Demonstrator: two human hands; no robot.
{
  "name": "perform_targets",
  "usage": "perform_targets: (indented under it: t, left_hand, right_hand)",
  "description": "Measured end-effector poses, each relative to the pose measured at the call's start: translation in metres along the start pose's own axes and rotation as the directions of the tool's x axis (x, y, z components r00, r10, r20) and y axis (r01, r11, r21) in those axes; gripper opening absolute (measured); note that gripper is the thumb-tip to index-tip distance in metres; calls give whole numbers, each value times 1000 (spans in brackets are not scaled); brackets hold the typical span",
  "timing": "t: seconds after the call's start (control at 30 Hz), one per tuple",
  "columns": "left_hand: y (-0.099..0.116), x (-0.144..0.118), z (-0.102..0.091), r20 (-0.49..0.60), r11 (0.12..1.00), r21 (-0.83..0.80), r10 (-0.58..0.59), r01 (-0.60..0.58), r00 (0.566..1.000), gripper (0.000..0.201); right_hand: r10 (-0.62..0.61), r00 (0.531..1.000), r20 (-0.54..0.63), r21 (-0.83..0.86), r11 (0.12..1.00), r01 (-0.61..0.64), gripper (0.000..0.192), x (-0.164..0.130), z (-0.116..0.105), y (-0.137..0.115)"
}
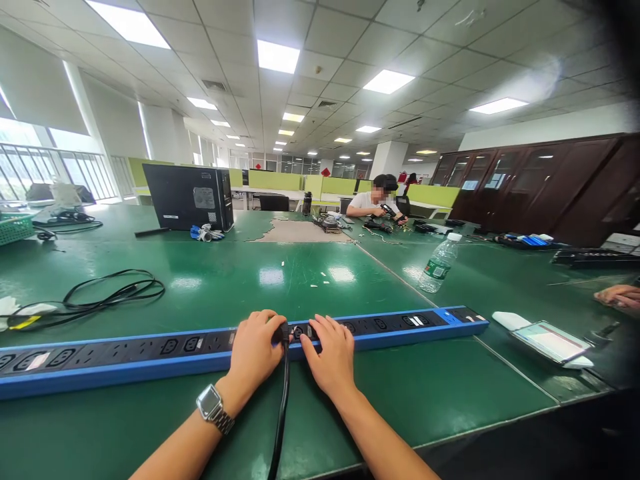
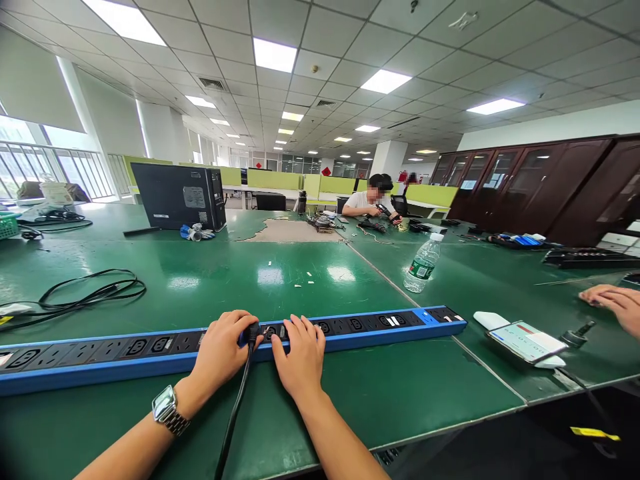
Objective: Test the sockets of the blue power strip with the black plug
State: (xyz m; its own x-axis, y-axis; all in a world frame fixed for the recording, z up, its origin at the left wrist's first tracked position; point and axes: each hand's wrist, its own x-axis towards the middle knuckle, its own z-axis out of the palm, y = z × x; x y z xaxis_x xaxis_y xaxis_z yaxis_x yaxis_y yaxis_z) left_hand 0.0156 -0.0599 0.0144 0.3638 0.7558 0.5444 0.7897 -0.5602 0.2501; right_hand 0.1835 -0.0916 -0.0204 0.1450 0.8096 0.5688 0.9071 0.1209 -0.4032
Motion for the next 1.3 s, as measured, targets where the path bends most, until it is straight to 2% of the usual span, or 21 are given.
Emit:
perform_targets:
  t: [0.2,0.37,0.5,0.73,0.8,0.9,1.03,1.2,1.3]
  left_hand:
    - [-6,-8,-1,-18,1000,-19,6,-6,1000,20]
    - [-11,-14,2,-24,997,-57,47,-49,999,31]
    - [-15,-15,6,-55,993,-118,5,-11,998,31]
    - [-17,-13,4,-214,939,-344,-86,7,973,26]
    - [-17,-14,3,-233,939,-342,-59,-25,971,25]
    - [-13,-15,0,-243,952,-298,-1,-73,970,27]
    - [-3,-18,-3,-193,966,-221,92,-135,977,31]
    - [6,-24,0,-111,948,-200,230,-248,967,43]
    - [6,-25,1,-125,937,-223,246,-269,961,46]
  right_hand:
    - [11,1000,18,0,1000,-11,33,-1,0,0]
    - [18,1000,25,-6,1000,-18,34,0,-1,-1]
    - [28,999,34,-1,1000,-28,34,0,-2,-2]
    - [6,1000,-5,19,1000,-6,32,-1,-2,-2]
    - [-34,999,-28,50,998,35,32,-3,-4,-4]
    - [-156,986,-50,155,975,162,36,-4,-8,-9]
    - [-280,957,-71,320,903,288,42,-5,-13,-12]
    - [-294,951,-95,378,873,308,33,-6,-12,-10]
    - [-222,961,-166,354,896,268,27,-2,-11,-1]
